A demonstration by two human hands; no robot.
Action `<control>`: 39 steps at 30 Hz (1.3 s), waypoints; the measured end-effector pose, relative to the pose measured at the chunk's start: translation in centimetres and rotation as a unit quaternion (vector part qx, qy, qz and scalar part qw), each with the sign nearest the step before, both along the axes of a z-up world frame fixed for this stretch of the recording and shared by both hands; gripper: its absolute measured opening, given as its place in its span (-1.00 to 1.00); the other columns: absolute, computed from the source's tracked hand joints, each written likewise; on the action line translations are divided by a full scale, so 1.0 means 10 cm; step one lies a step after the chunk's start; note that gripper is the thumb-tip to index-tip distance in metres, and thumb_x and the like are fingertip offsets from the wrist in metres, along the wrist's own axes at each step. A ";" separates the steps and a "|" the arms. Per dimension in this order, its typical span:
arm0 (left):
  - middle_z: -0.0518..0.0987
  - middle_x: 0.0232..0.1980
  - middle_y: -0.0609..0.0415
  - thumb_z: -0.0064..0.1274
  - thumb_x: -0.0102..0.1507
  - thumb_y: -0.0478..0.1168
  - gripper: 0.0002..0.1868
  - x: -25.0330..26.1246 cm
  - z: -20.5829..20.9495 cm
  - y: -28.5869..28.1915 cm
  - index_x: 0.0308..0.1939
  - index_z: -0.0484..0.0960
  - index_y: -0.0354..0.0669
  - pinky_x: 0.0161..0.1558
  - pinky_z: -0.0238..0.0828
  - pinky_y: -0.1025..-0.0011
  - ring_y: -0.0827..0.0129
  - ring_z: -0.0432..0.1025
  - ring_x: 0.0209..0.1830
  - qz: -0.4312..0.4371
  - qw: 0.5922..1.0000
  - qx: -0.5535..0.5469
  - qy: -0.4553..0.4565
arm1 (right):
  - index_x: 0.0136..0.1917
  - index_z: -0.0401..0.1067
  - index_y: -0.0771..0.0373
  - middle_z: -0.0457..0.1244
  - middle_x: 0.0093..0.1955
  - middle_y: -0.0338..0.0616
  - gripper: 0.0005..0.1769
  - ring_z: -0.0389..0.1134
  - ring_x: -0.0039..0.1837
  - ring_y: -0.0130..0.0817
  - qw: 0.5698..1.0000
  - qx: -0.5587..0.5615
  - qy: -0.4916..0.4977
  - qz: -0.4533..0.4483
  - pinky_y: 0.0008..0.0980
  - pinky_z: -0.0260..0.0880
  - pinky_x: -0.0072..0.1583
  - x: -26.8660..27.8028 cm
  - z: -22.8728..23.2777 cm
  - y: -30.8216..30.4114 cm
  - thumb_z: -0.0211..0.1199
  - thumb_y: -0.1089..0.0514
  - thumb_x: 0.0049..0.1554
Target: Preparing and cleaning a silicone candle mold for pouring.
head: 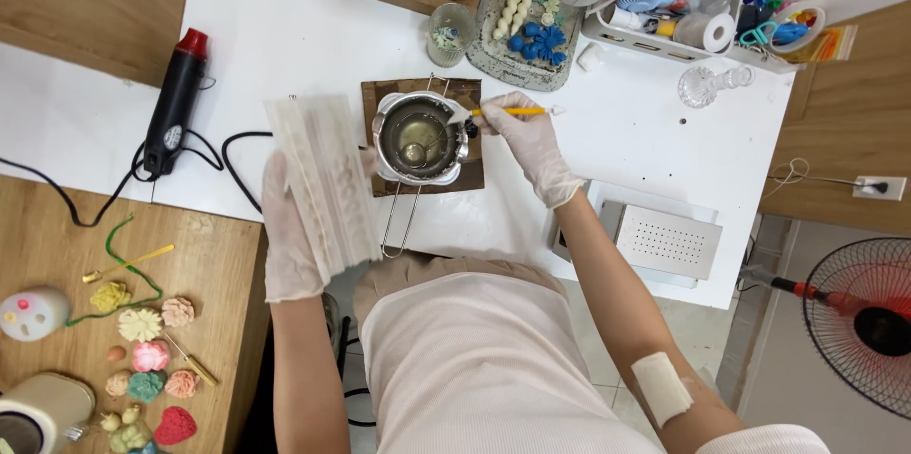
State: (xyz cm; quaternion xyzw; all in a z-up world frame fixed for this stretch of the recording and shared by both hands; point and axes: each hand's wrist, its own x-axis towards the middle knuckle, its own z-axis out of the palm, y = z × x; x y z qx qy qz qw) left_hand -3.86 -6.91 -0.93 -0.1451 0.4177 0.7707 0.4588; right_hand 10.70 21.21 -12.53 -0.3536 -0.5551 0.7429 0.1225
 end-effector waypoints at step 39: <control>0.59 -0.01 -0.42 -0.09 0.37 0.24 -0.27 0.73 -1.00 -0.31 0.41 0.39 -0.25 -0.36 0.59 0.42 0.15 0.52 -0.23 0.093 0.981 0.169 -0.033 | -0.03 0.53 0.35 0.42 -0.08 -0.09 -0.82 0.47 -0.06 -0.43 0.987 0.099 -0.036 0.123 -0.48 0.52 0.05 -0.25 0.00 0.54 0.36 0.16 0.20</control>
